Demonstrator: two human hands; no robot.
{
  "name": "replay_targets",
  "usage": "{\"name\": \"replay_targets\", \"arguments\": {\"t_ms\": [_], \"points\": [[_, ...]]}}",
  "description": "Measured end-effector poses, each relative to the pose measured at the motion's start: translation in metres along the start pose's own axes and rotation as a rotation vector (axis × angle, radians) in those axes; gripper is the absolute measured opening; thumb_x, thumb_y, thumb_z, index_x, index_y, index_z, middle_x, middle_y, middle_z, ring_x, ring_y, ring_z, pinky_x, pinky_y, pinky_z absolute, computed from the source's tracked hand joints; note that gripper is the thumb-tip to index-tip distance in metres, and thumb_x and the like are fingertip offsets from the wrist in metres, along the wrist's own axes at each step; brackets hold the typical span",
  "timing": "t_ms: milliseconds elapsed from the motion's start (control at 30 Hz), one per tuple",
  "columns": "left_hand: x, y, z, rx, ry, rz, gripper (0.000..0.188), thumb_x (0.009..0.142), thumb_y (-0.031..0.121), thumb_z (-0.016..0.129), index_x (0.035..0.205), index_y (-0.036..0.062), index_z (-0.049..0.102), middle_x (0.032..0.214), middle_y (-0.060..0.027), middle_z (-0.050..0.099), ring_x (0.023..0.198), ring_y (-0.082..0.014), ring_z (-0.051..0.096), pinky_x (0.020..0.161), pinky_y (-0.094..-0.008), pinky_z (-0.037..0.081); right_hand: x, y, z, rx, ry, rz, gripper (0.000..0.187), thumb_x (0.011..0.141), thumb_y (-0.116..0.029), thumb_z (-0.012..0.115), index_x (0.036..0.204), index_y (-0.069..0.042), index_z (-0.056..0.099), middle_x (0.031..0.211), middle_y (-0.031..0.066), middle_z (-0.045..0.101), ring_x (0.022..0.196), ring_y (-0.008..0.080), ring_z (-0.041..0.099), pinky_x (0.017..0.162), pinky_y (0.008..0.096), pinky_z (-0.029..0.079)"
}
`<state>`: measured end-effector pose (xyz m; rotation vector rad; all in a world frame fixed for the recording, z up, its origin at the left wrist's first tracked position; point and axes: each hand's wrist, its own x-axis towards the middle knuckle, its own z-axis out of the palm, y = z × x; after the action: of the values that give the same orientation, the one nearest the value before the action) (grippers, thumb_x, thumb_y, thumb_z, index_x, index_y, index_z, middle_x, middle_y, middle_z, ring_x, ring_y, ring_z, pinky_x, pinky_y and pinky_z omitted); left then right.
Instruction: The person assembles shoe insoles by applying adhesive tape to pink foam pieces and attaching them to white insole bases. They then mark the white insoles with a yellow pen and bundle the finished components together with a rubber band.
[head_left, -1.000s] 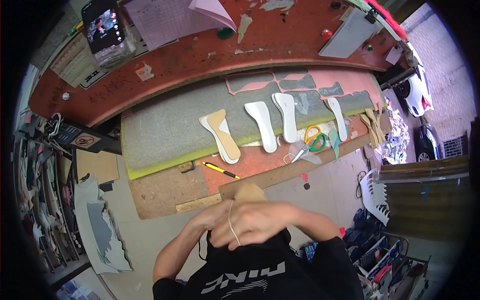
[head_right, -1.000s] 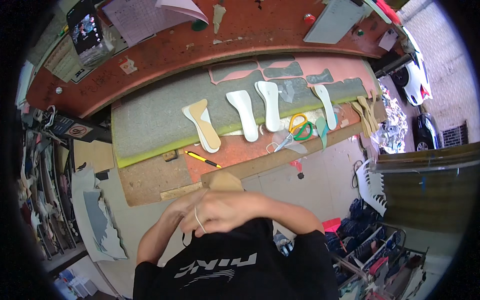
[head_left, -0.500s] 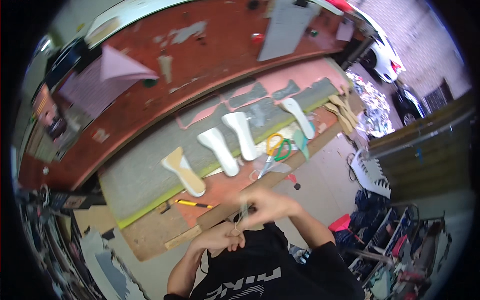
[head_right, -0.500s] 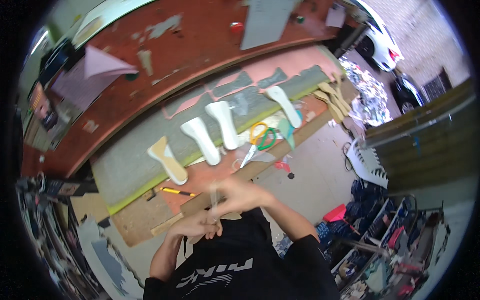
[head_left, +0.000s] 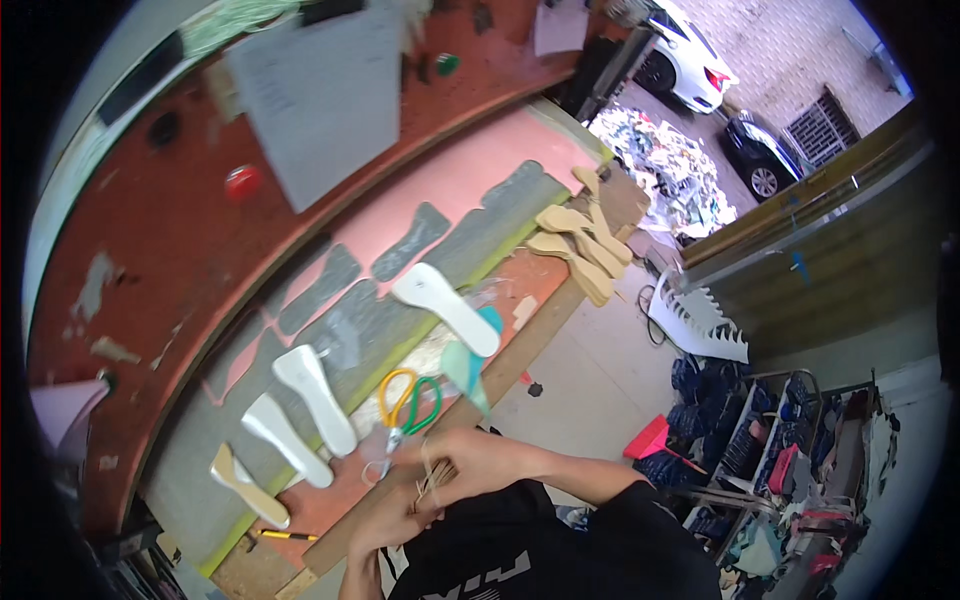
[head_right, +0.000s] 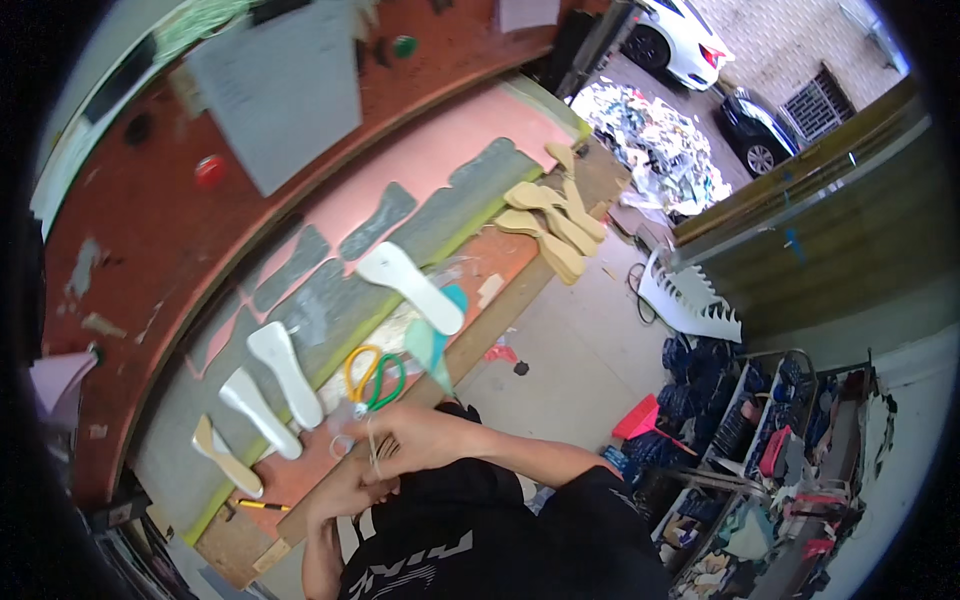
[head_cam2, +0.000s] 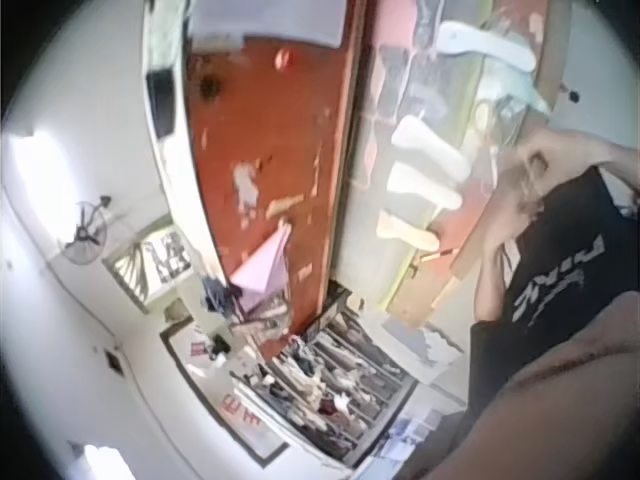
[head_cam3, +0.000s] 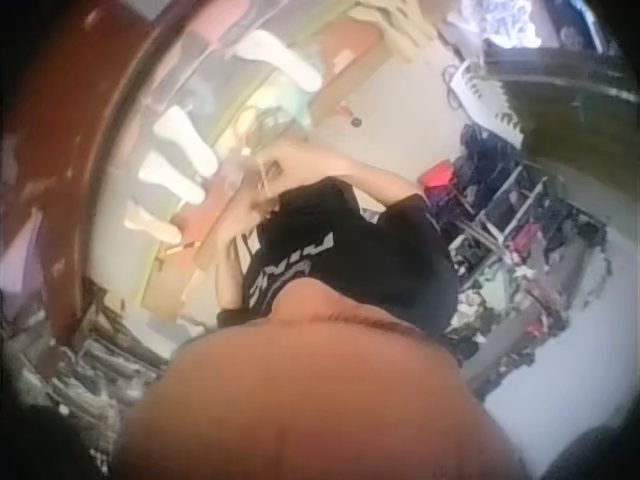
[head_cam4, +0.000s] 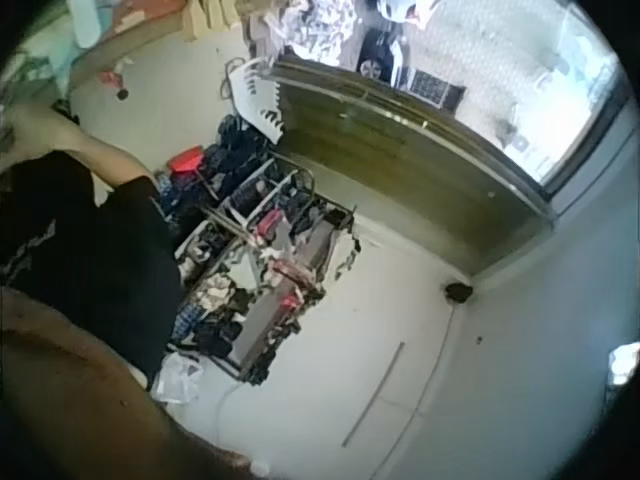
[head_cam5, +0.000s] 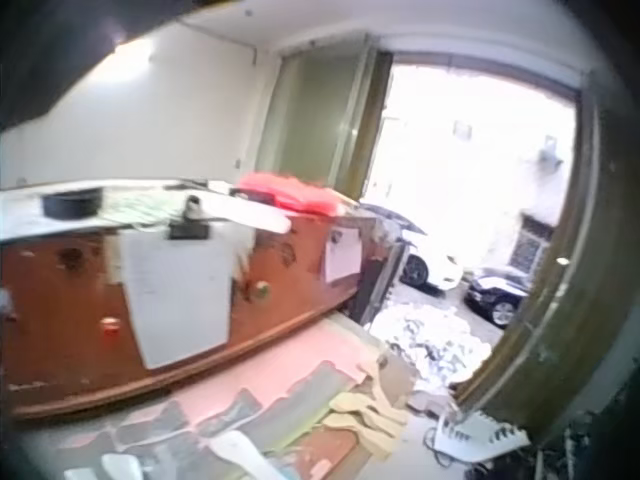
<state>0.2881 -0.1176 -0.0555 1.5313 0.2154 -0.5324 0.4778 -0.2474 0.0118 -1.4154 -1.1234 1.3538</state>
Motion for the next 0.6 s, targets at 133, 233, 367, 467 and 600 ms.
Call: {"name": "replay_targets", "arguments": {"t_ms": [133,233,367,467,600], "points": [[0.065,0.043,0.002,0.303,0.097,0.101,0.022,0.083,0.004,0.07,0.104,-0.0008,0.067,0.09,-0.0098,0.069,0.077,-0.0159,0.065,0.07,-0.0296,0.053,-0.011,0.035,-0.044,-0.483,0.117,-0.222,0.024,0.083,-0.025,0.072,0.097,-0.005,0.069,0.081,0.0087,0.067,0.074,0.0328,0.064,0.065,0.0427,0.047],[0.099,0.084,0.002,0.17,0.03,-0.055,0.024,0.086,0.005,0.067,0.11,0.0004,0.067,0.094,-0.0103,0.07,0.084,-0.0148,0.065,0.074,-0.0292,0.052,-0.022,0.05,-0.076,-0.555,0.474,-0.559,0.021,0.082,-0.025,0.073,0.08,-0.006,0.064,0.072,0.0057,0.06,0.061,0.0274,0.058,0.055,0.0385,0.042],[0.139,0.108,0.013,-0.233,-0.267,-0.038,0.034,0.099,0.017,0.058,0.126,-0.0013,0.061,0.095,-0.0073,0.068,0.085,-0.013,0.062,0.074,-0.0296,0.051,-0.046,0.063,-0.12,-0.6,0.654,-0.76,0.036,0.084,-0.027,0.074,0.064,-0.008,0.051,0.063,0.0033,0.045,0.053,0.0217,0.047,0.05,0.0339,0.034],[0.151,0.121,0.0,-0.378,-0.408,-0.013,0.04,0.104,0.02,0.052,0.136,-0.0046,0.053,0.101,-0.0069,0.066,0.084,-0.0136,0.059,0.078,-0.0287,0.049,-0.061,0.056,-0.153,-0.536,0.551,-0.864,0.044,0.087,-0.027,0.073,0.06,-0.008,0.045,0.061,0.003,0.038,0.05,0.0205,0.042,0.047,0.0343,0.03],[0.17,0.106,-0.021,-0.348,-0.501,0.059,0.041,0.098,0.009,0.054,0.136,-0.0083,0.052,0.116,-0.0181,0.068,0.107,-0.0284,0.065,0.097,-0.037,0.049,-0.069,0.042,-0.172,-0.467,0.484,-0.941,0.046,0.089,-0.024,0.072,0.058,-0.008,0.041,0.059,0.0031,0.035,0.047,0.0205,0.039,0.046,0.0355,0.027]]}}
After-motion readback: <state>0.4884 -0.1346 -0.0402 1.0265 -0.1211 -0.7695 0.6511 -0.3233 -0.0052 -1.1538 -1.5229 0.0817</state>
